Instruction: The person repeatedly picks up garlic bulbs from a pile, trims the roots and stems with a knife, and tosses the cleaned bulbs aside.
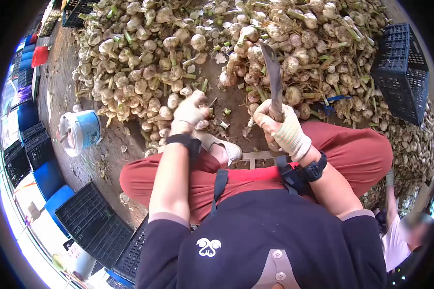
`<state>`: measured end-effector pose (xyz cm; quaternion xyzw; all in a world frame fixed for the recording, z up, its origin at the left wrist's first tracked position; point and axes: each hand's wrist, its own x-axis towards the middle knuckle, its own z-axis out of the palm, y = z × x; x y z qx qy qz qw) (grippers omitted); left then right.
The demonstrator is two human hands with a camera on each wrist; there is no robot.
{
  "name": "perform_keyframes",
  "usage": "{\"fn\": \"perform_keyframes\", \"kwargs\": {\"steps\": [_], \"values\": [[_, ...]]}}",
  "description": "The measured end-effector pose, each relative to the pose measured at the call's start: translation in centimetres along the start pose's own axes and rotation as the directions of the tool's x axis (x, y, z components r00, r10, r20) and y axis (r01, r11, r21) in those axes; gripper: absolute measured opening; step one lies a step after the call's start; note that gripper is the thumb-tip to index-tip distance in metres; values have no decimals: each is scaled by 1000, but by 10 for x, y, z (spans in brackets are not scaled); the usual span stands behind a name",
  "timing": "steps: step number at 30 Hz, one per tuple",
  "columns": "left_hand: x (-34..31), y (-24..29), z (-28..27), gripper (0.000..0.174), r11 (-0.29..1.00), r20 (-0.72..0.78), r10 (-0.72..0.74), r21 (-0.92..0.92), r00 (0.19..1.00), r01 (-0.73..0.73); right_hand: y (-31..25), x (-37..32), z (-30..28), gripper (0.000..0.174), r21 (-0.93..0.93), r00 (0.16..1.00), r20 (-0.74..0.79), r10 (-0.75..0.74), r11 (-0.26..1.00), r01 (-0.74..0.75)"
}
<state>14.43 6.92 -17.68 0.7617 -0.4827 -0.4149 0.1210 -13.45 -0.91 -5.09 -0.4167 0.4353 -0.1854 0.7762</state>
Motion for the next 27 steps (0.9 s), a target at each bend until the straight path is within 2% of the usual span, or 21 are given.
{"fn": "perform_keyframes", "kwargs": {"steps": [1,2,3,5,7,9,11,12,13,15,16,17,19,21,23,25,27], "values": [[2,-10,28,52,887,79,26,457,997,-60,0,1,1,7,-41,1000,3,26,999,-26],[-9,2,36,53,799,201,-44,595,979,-87,4,4,0,7,-89,1000,-22,7,996,-9],[-10,-19,57,46,692,128,60,709,990,-134,3,6,1,7,-91,1000,-26,11,996,-13],[-3,-25,64,40,737,45,74,670,996,-85,-2,7,1,7,-83,998,-68,-8,997,2],[0,-7,55,36,772,70,-59,636,996,1,-4,9,1,6,-84,997,-71,10,996,-16],[4,-15,54,43,827,39,-51,561,998,20,-4,9,-1,6,-89,997,-75,31,995,-38],[19,-55,62,44,973,-233,48,233,971,7,-4,10,-1,5,-99,998,-58,-14,995,9],[16,-13,25,43,961,-33,-259,92,965,261,-3,10,-1,5,-96,998,-61,-21,995,15],[2,8,3,55,971,24,-221,98,975,218,-3,10,0,5,-93,998,-55,-15,996,10],[1,-6,0,67,939,70,-202,298,977,173,-7,12,3,4,-57,998,-53,30,998,-33],[-1,-3,3,84,872,86,-209,467,974,145,-9,11,6,4,-87,997,-69,20,996,-26],[-7,0,8,86,845,168,-273,512,947,153,-8,11,6,4,-87,997,-69,17,996,-23],[-14,0,30,88,792,144,-216,605,966,87,-4,9,5,4,-148,997,-48,-59,988,51],[-6,-6,49,92,774,114,-254,619,961,131,-4,9,6,4,-171,996,-52,-79,983,69],[8,-36,72,97,759,-38,-214,623,976,190,-4,10,6,4,-187,993,-63,-101,978,87],[2,-26,65,100,789,-28,-204,587,979,181,-4,9,6,4,-163,998,-31,-47,986,42],[3,-17,50,93,859,103,-251,483,962,172,1,13,6,6,-161,995,-27,-101,982,95]]}}
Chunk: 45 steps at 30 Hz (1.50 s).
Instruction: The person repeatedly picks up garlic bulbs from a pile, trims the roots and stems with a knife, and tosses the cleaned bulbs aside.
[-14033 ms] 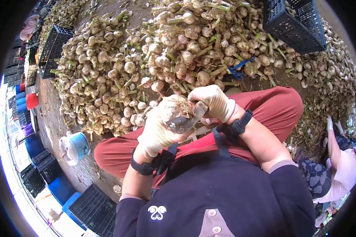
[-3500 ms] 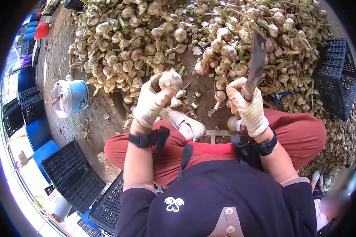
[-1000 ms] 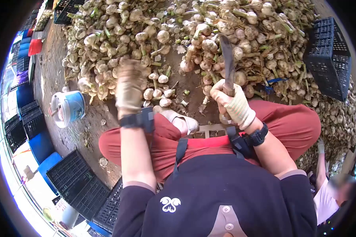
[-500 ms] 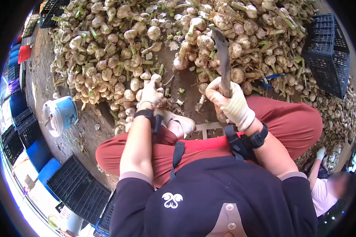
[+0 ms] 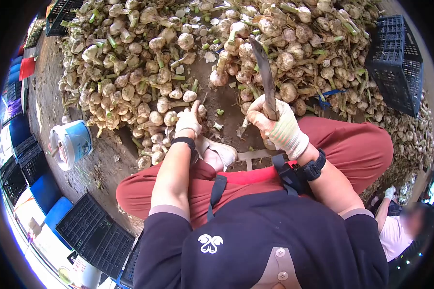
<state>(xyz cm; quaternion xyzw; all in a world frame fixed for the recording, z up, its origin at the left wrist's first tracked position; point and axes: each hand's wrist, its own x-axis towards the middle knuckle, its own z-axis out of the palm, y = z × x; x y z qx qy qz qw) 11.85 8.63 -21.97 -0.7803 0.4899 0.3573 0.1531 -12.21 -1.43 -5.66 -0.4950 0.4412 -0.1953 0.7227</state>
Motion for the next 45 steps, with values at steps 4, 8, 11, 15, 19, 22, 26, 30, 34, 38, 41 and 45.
{"fn": "perform_keyframes", "kwargs": {"steps": [4,8,11,15,19,22,26,30,34,38,41,45], "values": [[2,-3,-11,91,993,110,101,52,989,-107,-2,4,3,4,-73,1000,-24,-20,997,18],[15,-7,-19,86,994,190,79,-93,979,-62,-3,3,-1,4,-60,999,16,46,997,-45],[31,-43,-3,85,767,179,234,-639,956,-68,-4,3,-2,4,-57,999,-36,-7,998,5],[2,-49,-53,80,246,-94,191,-959,977,-140,-9,6,1,3,-23,998,-40,51,998,-52],[-38,-46,-117,64,-256,-220,211,-953,952,-164,-10,6,10,2,-7,998,-35,56,998,-56],[-65,-53,-146,59,-329,-304,253,-920,918,-214,-6,6,11,3,52,998,-9,68,996,-68],[-86,-49,-160,73,-160,-475,43,-872,879,-463,-2,6,10,5,28,999,-20,44,999,-43],[-88,-54,-164,70,-5,-659,-266,-729,704,-684,-2,6,10,5,38,999,6,44,998,-44],[-99,-79,-169,48,-391,-479,-267,-739,836,-549,-5,6,12,5,13,999,-7,32,999,-32],[-136,-32,-168,63,-394,-464,-91,-796,881,-460,-10,-1,12,4,-3,999,3,47,999,-47],[-154,12,-175,66,-158,-416,20,-899,909,-408,-5,-5,12,6,-49,979,50,-199,978,202],[-170,59,-167,79,-60,-408,173,-913,896,-404,-22,-20,-3,21,-406,932,152,-330,838,363]]}}
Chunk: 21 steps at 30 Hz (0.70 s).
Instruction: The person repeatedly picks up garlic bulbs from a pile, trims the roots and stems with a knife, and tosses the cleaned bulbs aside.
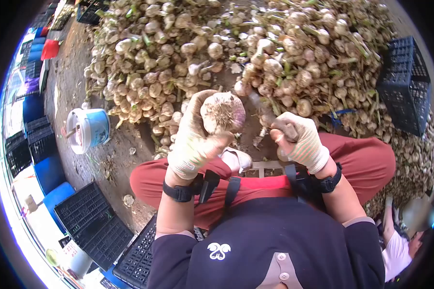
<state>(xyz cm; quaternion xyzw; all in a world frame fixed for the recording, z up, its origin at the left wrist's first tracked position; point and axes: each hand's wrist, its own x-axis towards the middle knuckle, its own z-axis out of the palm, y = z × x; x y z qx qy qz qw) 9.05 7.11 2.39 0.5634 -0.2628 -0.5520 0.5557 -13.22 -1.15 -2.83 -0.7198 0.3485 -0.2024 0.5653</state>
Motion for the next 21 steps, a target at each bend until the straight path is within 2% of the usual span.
{"fn": "perform_keyframes", "kwargs": {"steps": [1,3,5,7,8,9,12,13,15,16,19,21], "values": [[-2,-4,7,76,999,54,-1,43,999,-2,-5,-2,-7,25,-37,995,20,-94,995,94],[-9,-1,20,74,991,173,-115,87,978,102,-17,-7,-16,25,-277,984,58,-168,944,177],[-10,-2,36,78,980,194,-181,117,964,160,-19,-13,-20,25,-304,982,69,-178,933,191],[-10,-4,46,83,998,335,-46,-23,941,57,-19,-20,-25,25,-323,978,84,-192,923,209],[-12,-2,53,86,997,321,-65,65,945,46,-20,-23,-28,26,-328,976,94,-195,920,216],[-13,-2,57,86,996,326,-72,75,942,50,-21,-25,-30,26,-332,974,105,-200,916,224],[-20,1,68,78,937,257,-125,347,958,29,-25,-28,-38,28,-272,976,82,-200,938,215],[-20,-2,69,78,935,260,-129,352,957,30,-24,-30,-40,29,-268,973,94,-211,936,229],[-19,-10,70,73,872,304,85,438,949,-218,-22,-34,-43,29,-261,972,94,-215,937,232],[-19,-9,72,73,870,306,83,441,948,-219,-21,-35,-43,30,-256,970,99,-221,936,240],[-22,-3,83,69,894,280,13,426,960,-136,-15,-38,-42,27,-248,962,97,-253,930,270],[-25,-2,91,68,965,168,-172,229,971,131,-10,-37,-40,28,-258,952,103,-288,917,305]]}}
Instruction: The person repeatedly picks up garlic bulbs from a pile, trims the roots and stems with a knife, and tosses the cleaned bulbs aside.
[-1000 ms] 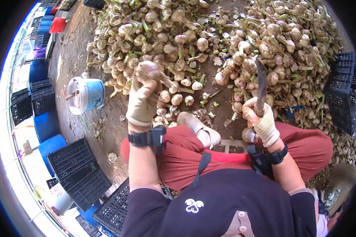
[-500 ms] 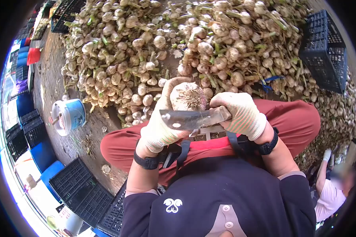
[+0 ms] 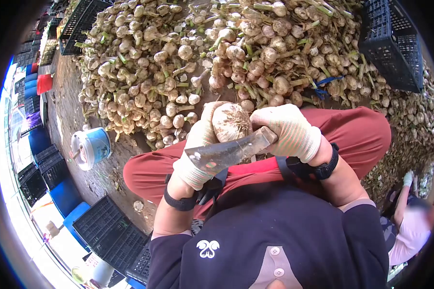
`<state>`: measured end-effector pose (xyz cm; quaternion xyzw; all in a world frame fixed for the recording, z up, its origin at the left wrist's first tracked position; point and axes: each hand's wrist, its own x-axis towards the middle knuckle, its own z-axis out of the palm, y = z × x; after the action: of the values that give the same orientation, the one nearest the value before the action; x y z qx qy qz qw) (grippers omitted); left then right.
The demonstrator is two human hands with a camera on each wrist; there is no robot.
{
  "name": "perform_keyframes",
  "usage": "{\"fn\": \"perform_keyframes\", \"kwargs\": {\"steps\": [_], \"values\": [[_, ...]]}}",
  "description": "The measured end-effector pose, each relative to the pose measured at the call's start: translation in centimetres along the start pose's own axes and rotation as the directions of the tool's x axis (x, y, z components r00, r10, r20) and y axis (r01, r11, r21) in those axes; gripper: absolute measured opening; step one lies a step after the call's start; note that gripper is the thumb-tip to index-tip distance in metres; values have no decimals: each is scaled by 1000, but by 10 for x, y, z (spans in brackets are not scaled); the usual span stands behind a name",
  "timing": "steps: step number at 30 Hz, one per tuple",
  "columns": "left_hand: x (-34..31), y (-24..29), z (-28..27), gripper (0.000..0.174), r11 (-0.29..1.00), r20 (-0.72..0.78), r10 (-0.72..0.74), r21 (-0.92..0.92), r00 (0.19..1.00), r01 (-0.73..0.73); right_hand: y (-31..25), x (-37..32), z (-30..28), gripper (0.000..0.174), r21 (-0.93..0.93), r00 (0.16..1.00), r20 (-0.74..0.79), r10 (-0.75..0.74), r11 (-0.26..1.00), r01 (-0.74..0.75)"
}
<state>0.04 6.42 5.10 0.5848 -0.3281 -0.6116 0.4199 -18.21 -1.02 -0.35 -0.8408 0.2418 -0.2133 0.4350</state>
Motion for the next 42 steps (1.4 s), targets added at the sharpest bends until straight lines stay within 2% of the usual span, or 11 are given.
{"fn": "perform_keyframes", "kwargs": {"steps": [6,19,21,27,28,30,32,35,36,39,42], "values": [[-7,-3,-5,61,900,166,138,390,976,-193,22,-2,14,31,-26,998,-24,-52,998,52],[-6,-11,-13,48,870,293,-65,484,954,-90,79,-1,20,9,-3,989,-151,10,1000,-11],[-16,-19,-19,58,890,288,18,432,958,-146,85,0,16,8,94,937,-223,270,962,-255],[-1,-3,-7,77,982,11,183,-42,983,-182,27,8,13,19,652,912,-119,391,724,-225],[8,-10,-7,77,952,9,275,138,961,-273,19,10,9,33,801,895,20,446,529,-282],[21,-8,-1,77,374,227,622,755,749,-539,4,3,-4,55,922,912,294,286,165,-349],[23,-4,3,83,148,358,604,828,712,-541,2,9,1,58,913,958,44,283,377,-153],[19,-13,-8,72,754,-137,625,359,768,-550,8,8,-15,49,923,944,6,330,362,-133],[12,-7,-9,57,932,-276,268,-168,923,-321,3,9,-11,47,938,921,-88,379,343,-52],[29,-18,-6,46,714,127,-102,-681,987,161,11,13,3,43,726,963,-186,194,688,2],[32,-25,2,30,847,-28,-66,-530,997,41,16,14,7,36,335,962,-254,-100,924,184]]}}
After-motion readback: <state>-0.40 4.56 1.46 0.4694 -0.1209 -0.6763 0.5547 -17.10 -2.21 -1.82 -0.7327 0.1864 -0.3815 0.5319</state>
